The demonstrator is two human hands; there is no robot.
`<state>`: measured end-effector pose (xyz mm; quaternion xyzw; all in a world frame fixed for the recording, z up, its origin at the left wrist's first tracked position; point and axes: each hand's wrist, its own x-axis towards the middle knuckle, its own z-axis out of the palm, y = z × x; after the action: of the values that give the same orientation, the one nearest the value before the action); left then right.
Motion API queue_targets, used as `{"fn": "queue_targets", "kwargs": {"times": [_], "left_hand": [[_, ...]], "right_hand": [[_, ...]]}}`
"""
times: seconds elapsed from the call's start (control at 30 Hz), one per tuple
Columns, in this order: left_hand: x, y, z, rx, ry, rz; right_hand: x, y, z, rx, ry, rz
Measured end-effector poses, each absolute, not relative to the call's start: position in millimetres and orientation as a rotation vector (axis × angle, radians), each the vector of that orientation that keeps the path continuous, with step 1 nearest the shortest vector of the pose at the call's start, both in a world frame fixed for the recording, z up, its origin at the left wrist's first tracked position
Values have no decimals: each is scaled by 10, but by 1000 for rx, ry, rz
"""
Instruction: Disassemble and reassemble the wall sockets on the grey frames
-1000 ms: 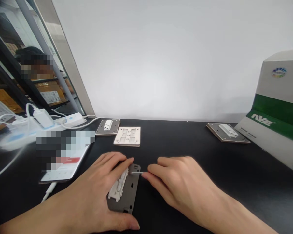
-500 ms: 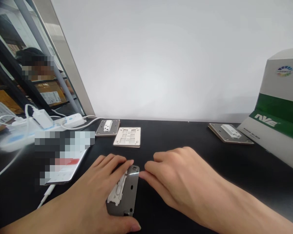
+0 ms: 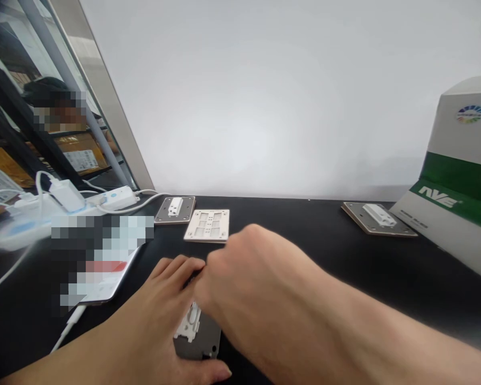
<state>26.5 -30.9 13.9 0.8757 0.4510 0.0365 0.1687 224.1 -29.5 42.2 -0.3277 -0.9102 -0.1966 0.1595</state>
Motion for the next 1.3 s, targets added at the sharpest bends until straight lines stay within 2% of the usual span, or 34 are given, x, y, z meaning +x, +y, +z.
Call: {"fn": "queue_targets", "kwargs": {"times": [0.2, 0.43, 0.53, 0.67, 0.9, 1.1, 1.3], "left_hand": [[289, -299, 163, 2455, 1231, 121], [246, -273, 71, 2547, 1267, 54], [239, -287, 51, 2565, 1256, 94], [242, -307, 61, 2561, 1263, 146], [237, -295, 44, 2515, 1301, 157], [253, -288, 15, 2493, 1336, 199], [248, -298, 3, 2486, 1345, 195]], "right_hand": [[2087, -166, 343, -753, -2853, -455], [2208, -14, 615, -890, -3008, -383], [2373, -40, 422, -1014, -2869, -148], [2503, -155, 92, -1090, -2680, -20], [2547, -305, 2, -1114, -2537, -72], [2521, -403, 50, -1129, -2628, 35], [2458, -432, 119, -1077, -2694, -9]]}}
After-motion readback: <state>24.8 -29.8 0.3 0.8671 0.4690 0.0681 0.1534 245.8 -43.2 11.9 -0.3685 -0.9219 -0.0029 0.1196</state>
